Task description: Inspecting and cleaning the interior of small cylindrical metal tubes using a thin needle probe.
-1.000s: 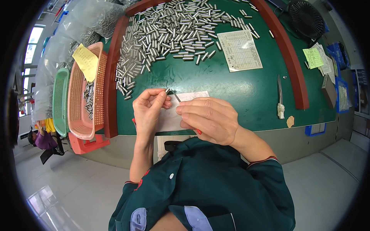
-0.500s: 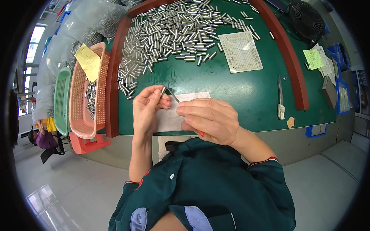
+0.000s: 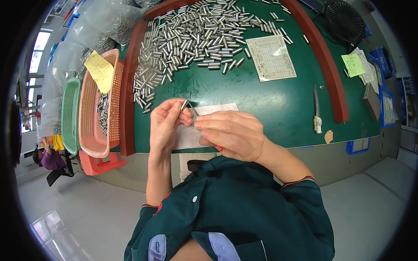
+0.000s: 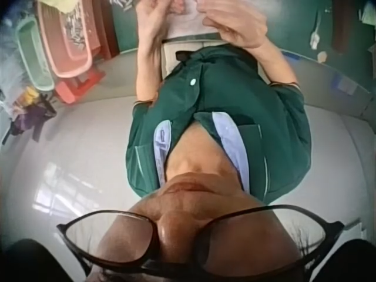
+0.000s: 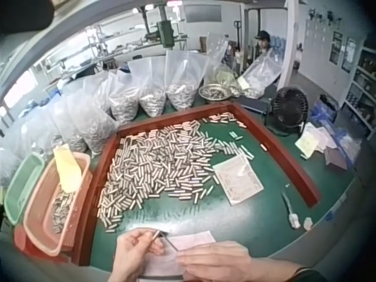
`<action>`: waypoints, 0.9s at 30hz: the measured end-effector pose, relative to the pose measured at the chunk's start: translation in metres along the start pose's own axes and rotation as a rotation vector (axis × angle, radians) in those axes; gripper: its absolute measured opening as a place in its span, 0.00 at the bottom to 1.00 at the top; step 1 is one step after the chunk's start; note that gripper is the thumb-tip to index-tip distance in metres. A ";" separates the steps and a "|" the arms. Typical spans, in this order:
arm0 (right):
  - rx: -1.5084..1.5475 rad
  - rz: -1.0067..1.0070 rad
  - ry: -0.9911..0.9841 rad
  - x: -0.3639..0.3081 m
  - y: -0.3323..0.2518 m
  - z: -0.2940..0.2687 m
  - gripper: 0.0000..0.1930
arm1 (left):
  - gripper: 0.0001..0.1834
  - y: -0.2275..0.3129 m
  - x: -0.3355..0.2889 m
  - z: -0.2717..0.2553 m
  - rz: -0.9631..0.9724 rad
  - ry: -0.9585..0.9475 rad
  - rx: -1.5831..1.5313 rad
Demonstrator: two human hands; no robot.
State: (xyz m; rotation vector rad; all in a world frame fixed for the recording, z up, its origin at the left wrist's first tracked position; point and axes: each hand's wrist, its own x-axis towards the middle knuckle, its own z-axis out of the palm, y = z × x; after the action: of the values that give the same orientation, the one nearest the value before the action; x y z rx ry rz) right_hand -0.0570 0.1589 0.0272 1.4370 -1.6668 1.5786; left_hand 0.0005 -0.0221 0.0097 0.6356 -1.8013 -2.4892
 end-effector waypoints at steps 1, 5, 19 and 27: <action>-0.004 -0.001 0.001 0.000 0.000 0.000 0.15 | 0.11 0.001 0.000 0.001 -0.006 -0.001 -0.001; -0.001 -0.003 0.015 0.001 0.000 0.002 0.14 | 0.11 0.002 0.000 0.001 -0.023 -0.008 0.009; -0.050 -0.024 -0.051 -0.005 -0.002 0.009 0.15 | 0.06 -0.002 -0.002 0.006 0.064 0.017 0.028; 0.025 -0.072 -0.184 0.001 -0.003 0.005 0.17 | 0.05 -0.005 -0.003 0.009 0.145 0.102 0.002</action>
State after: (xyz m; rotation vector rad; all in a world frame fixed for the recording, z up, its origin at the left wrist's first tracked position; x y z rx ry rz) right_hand -0.0529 0.1546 0.0279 1.6805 -1.6798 1.4712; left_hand 0.0010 -0.0116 0.0085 0.5971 -1.7481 -2.3183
